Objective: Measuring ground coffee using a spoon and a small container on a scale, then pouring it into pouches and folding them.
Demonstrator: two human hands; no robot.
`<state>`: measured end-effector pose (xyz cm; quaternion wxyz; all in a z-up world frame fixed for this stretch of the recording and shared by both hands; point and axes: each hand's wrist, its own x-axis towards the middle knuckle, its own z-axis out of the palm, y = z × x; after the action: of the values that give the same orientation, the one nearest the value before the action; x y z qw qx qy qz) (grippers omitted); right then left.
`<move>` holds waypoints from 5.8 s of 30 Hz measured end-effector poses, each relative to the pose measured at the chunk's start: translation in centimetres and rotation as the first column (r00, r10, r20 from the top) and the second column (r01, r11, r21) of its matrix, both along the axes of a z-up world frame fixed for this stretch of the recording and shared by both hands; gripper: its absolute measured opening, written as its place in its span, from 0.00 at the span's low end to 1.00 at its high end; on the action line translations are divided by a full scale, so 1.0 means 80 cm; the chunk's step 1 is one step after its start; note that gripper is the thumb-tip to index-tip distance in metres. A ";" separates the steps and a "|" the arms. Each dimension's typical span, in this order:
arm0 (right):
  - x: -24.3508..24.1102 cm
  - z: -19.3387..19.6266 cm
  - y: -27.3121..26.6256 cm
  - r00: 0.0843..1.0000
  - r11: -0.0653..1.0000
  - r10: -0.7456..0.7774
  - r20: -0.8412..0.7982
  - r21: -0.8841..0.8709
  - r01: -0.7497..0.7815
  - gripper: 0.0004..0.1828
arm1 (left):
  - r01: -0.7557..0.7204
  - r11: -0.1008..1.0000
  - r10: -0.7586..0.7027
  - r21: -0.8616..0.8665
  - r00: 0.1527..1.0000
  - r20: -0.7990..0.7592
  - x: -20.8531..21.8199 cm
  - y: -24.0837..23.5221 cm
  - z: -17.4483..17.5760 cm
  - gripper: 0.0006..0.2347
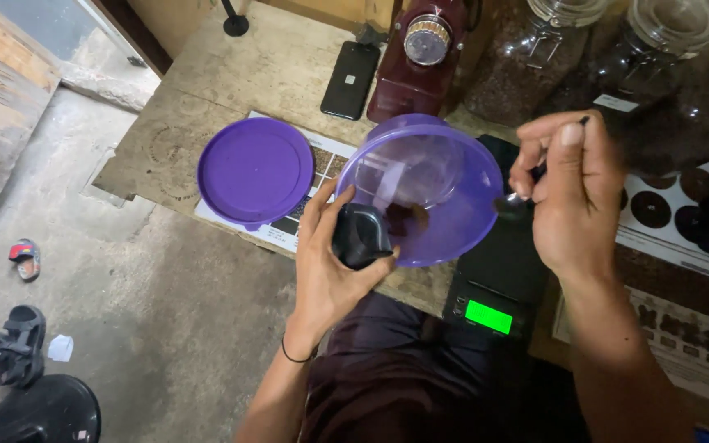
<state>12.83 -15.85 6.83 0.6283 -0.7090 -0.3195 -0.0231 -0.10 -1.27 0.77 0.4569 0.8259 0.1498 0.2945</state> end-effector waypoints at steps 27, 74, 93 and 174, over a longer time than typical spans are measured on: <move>0.024 -0.014 -0.064 0.826 0.833 -0.280 0.489 -0.304 0.462 0.14 | 0.136 0.980 -0.169 -0.144 0.952 -0.255 0.010 -0.018 0.011 0.22; 0.009 -0.026 -0.044 0.739 0.802 -0.428 0.521 -0.158 0.576 0.15 | -0.163 0.985 0.165 -0.055 0.986 0.037 0.062 -0.063 -0.011 0.46; 0.011 0.001 -0.070 0.713 0.833 -0.432 0.552 -0.058 0.550 0.16 | 0.053 0.989 -0.005 0.138 0.945 -0.327 0.064 -0.031 -0.014 0.21; -0.001 0.038 -0.018 0.383 0.791 -0.178 0.907 -0.099 0.603 0.15 | -0.090 0.981 0.143 0.172 0.933 -0.329 0.122 -0.058 -0.035 0.23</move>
<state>12.77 -17.30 9.90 0.1888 -0.7696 -0.4035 -0.4575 9.70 -5.89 -2.05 0.3406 0.8867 0.2521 0.1848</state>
